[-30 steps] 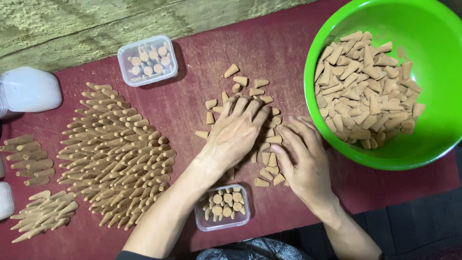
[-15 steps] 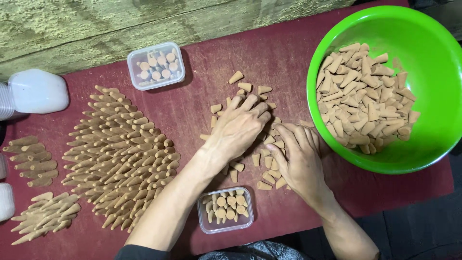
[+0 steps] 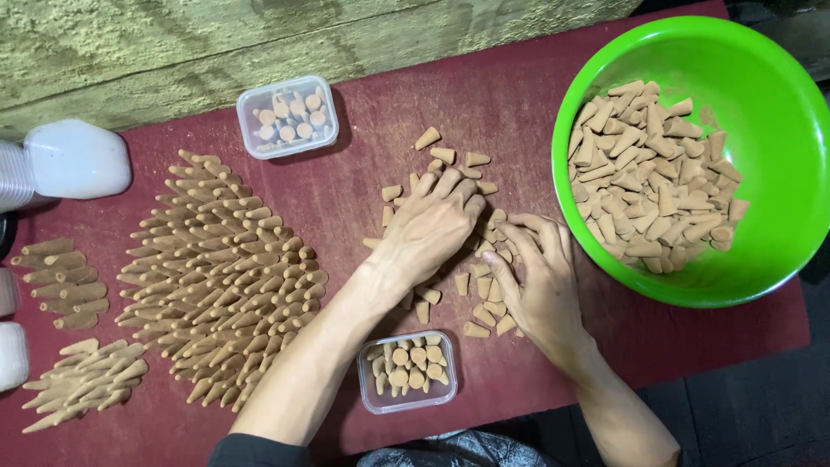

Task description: Pack incense cones into small plastic containers.

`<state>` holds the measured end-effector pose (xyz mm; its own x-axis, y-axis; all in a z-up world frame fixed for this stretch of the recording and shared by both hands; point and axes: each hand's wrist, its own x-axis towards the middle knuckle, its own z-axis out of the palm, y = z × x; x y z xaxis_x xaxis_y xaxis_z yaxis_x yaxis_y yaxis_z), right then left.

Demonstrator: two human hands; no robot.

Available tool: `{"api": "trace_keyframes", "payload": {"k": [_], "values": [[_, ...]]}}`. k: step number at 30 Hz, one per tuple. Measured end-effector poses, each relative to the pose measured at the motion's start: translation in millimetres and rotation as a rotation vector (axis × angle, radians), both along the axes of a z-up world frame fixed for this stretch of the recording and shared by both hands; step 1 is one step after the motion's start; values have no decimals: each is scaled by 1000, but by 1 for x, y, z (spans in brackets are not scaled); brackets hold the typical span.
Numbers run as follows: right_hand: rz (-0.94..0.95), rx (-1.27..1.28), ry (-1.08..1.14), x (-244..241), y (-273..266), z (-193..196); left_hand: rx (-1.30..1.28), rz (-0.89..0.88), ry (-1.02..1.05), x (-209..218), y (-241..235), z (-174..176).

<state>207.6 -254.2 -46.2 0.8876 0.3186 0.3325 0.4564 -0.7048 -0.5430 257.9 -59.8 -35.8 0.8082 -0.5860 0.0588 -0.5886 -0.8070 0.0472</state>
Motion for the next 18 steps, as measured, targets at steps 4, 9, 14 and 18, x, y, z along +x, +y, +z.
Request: {"api": "trace_keyframes", "payload": {"k": [4, 9, 14, 18], "values": [[12, 119, 30, -4, 8, 10, -219, 34, 207, -21, 8, 32], [19, 197, 107, -16, 18, 22, -734, 45, 451, -58, 25, 35], [-20, 277, 176, -38, 37, 49, -1045, 217, 401, -92, 38, 55], [47, 256, 293, -60, 36, 37, -1142, 283, 331, -128, 45, 54]]}}
